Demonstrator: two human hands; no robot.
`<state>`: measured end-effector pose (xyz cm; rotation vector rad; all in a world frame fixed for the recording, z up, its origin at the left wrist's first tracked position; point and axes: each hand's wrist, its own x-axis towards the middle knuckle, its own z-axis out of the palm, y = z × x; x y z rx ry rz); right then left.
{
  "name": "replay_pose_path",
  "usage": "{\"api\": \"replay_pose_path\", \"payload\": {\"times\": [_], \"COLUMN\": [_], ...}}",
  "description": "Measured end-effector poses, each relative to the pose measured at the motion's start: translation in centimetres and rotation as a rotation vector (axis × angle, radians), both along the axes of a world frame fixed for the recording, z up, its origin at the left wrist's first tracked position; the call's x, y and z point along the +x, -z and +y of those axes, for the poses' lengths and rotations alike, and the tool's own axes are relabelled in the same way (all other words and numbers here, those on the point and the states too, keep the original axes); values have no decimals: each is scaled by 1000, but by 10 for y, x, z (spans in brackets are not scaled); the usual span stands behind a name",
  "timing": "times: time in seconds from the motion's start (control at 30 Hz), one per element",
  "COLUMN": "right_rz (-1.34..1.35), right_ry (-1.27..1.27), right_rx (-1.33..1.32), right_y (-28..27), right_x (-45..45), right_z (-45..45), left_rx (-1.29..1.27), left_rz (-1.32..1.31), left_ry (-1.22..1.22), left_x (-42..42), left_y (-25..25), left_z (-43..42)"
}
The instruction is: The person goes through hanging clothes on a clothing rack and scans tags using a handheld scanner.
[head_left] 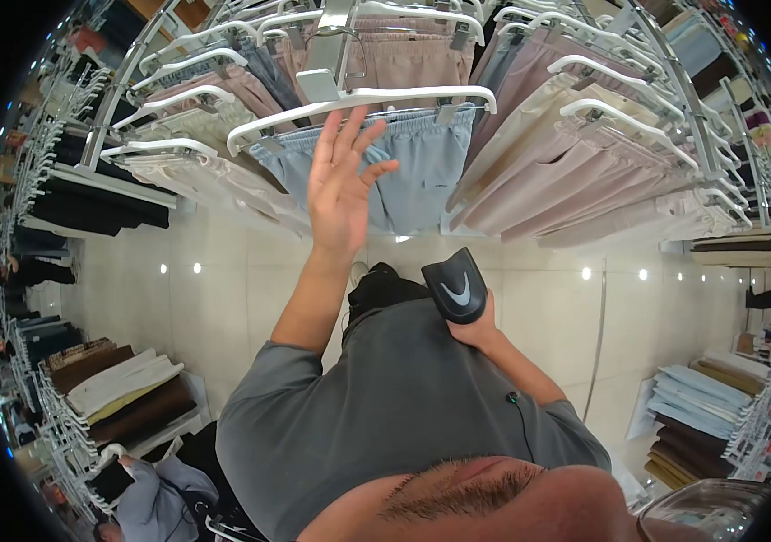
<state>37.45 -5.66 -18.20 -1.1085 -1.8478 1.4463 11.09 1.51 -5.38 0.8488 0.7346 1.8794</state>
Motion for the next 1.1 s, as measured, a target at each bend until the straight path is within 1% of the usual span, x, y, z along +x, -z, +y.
{"api": "replay_pose_path", "payload": {"times": [0.03,0.1,0.13,0.2,0.33,0.4,0.5,0.63,0.7,0.73,0.8,0.87,0.93,1.0,1.1], "right_rz": [-1,116,116,93,52,179,191,195,96,95,187,164,139,219,225], "right_ry": [-9,26,21,-25,-74,-19,27,64,20,24,89,69,43,124,132], "right_rx": [-5,-35,-38,211,112,253,294,307,367,369,332,343,351,321,352], "right_y": [-3,-9,-6,-1,-9,-17,-23,-23,-20,-22,-28,-18,-20,-24,-30], "right_x": [0,-1,-1,-2,-4,-11,-13,-13,-14,-16,-21,-22,-27,-34,-42], "right_z": [1,4,5,7,12,15,16,20,25,26,28,33,38,40,45], "left_rx": [-1,-4,-10,-19,-31,-34,-40,-43,-33,-35,-33,-32,-31,-33,-41], "left_rz": [-9,-17,-24,-32,-51,-77,-30,-18,-12,-15,-15,-24,-15,-6,1], "left_ry": [-4,-17,-15,-11,-7,-17,13,24,32,32,39,47,49,50,49], "left_x": [0,-1,-2,-5,-10,-12,-16,-21,-23,-24,-28,-33,-37,-42,-48], "left_y": [0,-1,-1,-1,-2,-5,-8,-11,-11,-11,-10,-7,-6,-3,0], "left_z": [0,1,1,2,8,11,18,31,37,40,46,52,58,64,72]}}
